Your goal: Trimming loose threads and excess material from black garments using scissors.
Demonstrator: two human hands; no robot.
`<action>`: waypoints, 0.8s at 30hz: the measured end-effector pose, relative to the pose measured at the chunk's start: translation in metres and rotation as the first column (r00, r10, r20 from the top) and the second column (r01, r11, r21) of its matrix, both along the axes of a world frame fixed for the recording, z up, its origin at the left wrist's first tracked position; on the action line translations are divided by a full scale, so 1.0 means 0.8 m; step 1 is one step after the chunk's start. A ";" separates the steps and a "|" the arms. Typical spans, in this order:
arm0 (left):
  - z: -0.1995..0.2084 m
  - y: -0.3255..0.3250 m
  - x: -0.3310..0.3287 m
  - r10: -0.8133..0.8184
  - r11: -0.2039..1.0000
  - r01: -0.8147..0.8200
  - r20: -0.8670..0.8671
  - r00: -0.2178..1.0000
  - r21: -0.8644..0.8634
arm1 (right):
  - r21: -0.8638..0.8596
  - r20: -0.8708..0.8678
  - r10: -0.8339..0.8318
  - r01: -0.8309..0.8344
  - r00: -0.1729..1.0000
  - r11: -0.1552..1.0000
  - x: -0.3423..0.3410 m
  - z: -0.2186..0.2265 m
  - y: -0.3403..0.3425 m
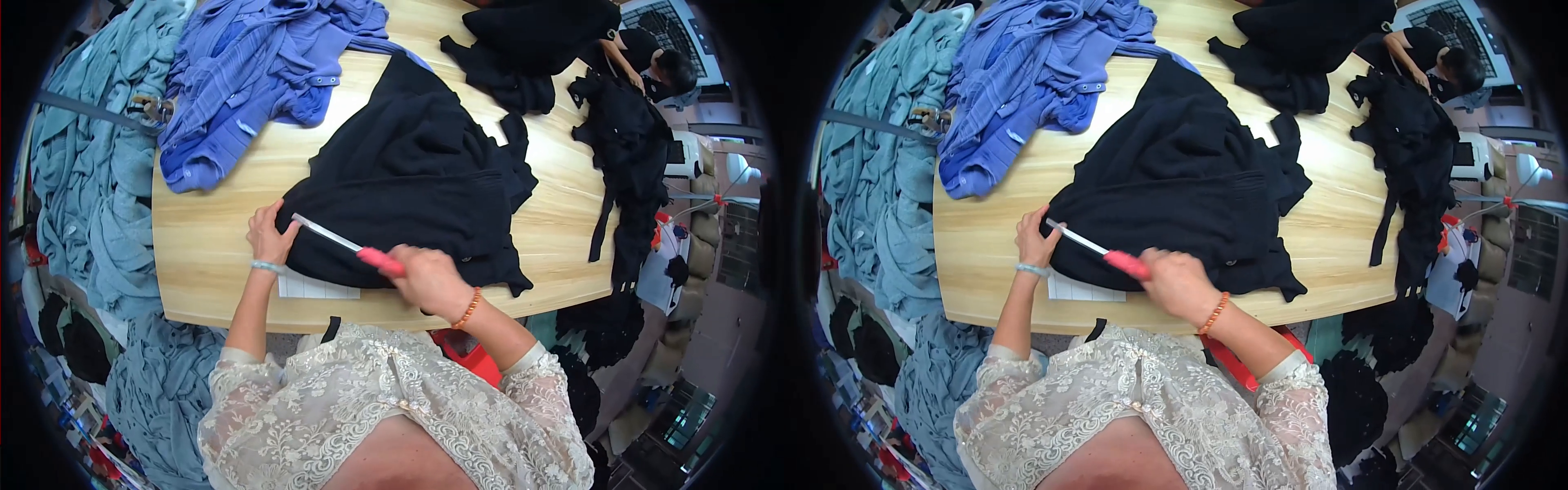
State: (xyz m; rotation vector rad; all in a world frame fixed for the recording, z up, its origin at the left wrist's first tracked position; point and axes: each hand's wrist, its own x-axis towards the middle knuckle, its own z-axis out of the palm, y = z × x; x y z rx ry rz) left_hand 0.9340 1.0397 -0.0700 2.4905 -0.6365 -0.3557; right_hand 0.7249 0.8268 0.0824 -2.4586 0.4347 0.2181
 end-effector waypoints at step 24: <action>0.035 -0.013 0.090 -0.305 0.732 -0.305 -0.694 0.652 -0.609 | -0.005 0.358 -0.762 0.817 0.540 0.576 -0.042 0.012 -0.213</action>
